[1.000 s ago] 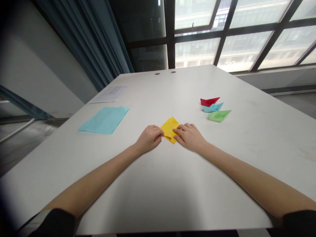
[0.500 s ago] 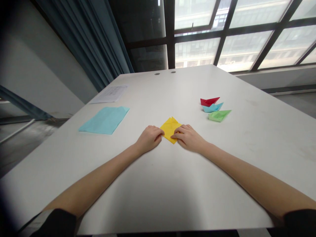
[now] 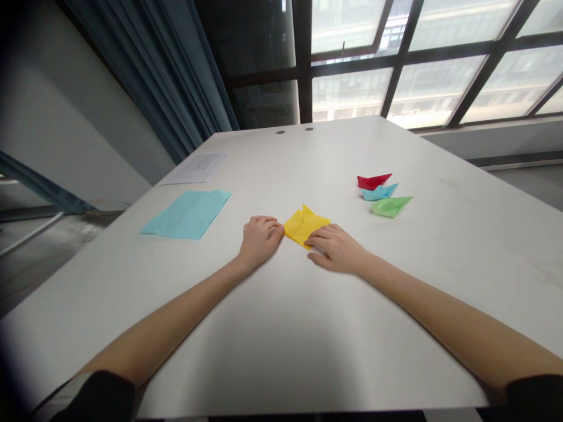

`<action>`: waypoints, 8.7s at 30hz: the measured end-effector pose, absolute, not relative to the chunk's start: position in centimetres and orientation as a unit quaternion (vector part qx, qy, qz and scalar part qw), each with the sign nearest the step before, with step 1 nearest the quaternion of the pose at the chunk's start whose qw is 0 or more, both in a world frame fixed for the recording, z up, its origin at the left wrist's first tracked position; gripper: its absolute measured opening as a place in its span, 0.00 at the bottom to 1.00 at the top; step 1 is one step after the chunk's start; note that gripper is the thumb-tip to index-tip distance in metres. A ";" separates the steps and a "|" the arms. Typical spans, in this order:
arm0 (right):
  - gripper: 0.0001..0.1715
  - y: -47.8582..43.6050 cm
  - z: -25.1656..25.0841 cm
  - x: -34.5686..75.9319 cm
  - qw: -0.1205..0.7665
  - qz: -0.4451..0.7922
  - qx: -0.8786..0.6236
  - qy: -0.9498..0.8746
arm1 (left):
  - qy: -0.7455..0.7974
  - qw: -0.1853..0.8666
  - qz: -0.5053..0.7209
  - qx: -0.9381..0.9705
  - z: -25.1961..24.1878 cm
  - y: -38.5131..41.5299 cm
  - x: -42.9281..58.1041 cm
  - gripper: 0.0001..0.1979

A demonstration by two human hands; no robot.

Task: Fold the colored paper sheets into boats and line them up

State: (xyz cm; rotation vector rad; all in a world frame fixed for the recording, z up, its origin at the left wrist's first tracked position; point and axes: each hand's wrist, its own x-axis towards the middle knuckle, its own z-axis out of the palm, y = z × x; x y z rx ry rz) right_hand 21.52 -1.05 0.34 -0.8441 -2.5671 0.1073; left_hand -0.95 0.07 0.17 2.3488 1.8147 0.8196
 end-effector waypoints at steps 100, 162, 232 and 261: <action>0.13 0.8 -0.4 22.3 0.236 0.030 -0.404 -0.883 | 0.412 0.090 0.260 0.868 0.0 0.2 -1.2 0.12; 0.15 -0.3 -0.9 21.7 0.202 0.014 -0.333 -0.921 | 0.381 -0.022 0.142 0.913 0.4 -0.2 -0.9 0.10; 0.15 -1.7 1.5 20.1 0.280 0.028 -0.460 -0.842 | 0.442 -0.007 0.220 0.870 1.8 -2.8 1.7 0.14; 0.13 0.4 1.7 20.5 0.369 0.293 -0.483 -0.738 | 0.415 -0.044 0.266 0.869 1.5 -2.5 1.2 0.09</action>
